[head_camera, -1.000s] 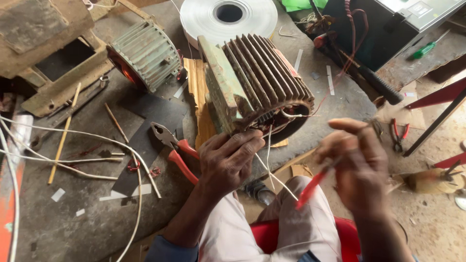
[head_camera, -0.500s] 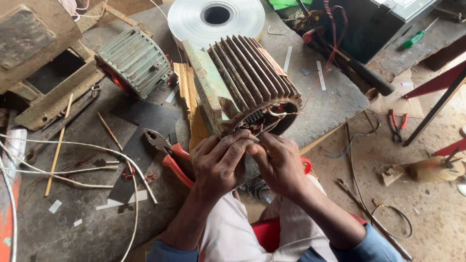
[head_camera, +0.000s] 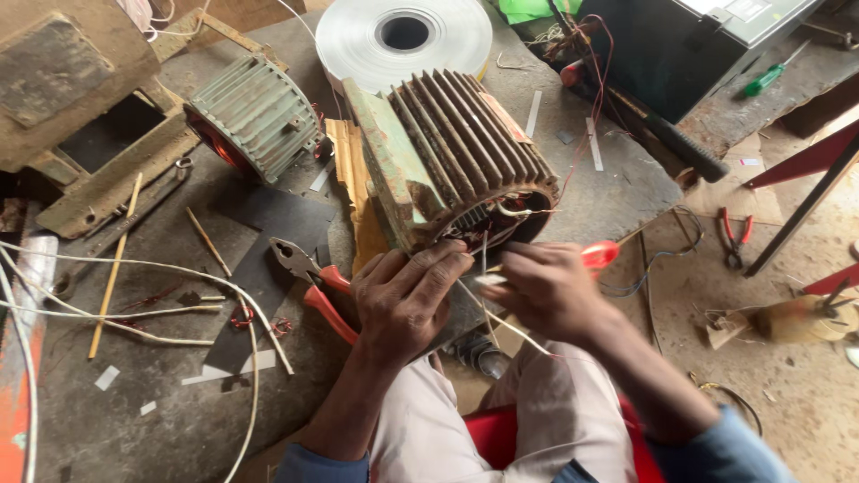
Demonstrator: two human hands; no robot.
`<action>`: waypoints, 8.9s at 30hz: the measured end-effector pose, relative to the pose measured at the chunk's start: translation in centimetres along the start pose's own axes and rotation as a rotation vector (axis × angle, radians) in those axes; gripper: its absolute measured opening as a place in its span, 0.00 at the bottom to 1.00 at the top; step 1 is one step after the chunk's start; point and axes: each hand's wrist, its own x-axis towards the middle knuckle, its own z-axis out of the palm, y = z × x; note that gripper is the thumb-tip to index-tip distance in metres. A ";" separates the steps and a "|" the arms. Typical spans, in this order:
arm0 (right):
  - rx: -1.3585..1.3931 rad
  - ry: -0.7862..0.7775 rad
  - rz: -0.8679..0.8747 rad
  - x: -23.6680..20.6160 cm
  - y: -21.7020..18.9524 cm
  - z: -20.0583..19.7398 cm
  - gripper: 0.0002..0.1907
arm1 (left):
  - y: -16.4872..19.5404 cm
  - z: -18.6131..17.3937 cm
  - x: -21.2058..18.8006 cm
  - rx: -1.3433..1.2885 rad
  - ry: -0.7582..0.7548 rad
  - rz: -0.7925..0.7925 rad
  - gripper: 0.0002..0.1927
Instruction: The person works on a disassembled electric motor stator on a cluttered workbench, feeding and pressing white insulated wire into the stator slots by hand. They use pliers to grip and pull the wire tight and scissors to trim, continuing to seat the windings around the stator.
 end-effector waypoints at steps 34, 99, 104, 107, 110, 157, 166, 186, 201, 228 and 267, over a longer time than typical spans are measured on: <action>-0.693 -0.175 -0.582 5.7 -2.2 -6.1 0.24 | -0.5 0.3 -0.3 0.038 -0.008 0.027 0.15; -0.053 0.297 -0.240 1.1 0.1 -2.1 0.17 | -0.1 0.4 -0.1 0.044 0.023 0.009 0.16; -0.281 0.146 -0.522 5.0 0.1 -4.0 0.20 | -0.2 0.4 -0.2 0.061 0.032 0.019 0.13; -0.231 0.074 -0.627 5.4 -0.6 -6.7 0.21 | -0.4 0.2 -0.3 0.051 0.006 0.015 0.13; -0.332 0.057 -0.656 5.8 -0.9 -7.6 0.23 | -0.5 0.3 -0.3 0.054 0.018 0.031 0.13; 1.456 0.453 0.875 -4.1 -5.6 2.1 0.22 | 0.0 0.1 -0.2 0.057 -0.023 0.016 0.15; 1.824 0.476 1.117 -2.2 -8.9 4.1 0.28 | 0.1 0.0 -0.3 0.061 -0.025 0.024 0.16; 0.839 0.639 0.708 -1.8 -5.9 1.8 0.12 | 0.1 0.1 0.0 0.081 -0.014 0.030 0.13; -0.192 0.293 -0.438 2.9 -0.6 -2.6 0.17 | 0.0 0.2 0.0 0.056 0.006 0.013 0.16; 0.306 0.272 0.246 1.0 -5.4 -0.8 0.03 | 0.2 0.2 -0.2 -0.014 0.025 -0.016 0.14; 0.242 0.368 0.361 -0.5 -6.6 3.2 0.12 | 0.6 0.2 -0.1 -0.009 0.026 -0.022 0.09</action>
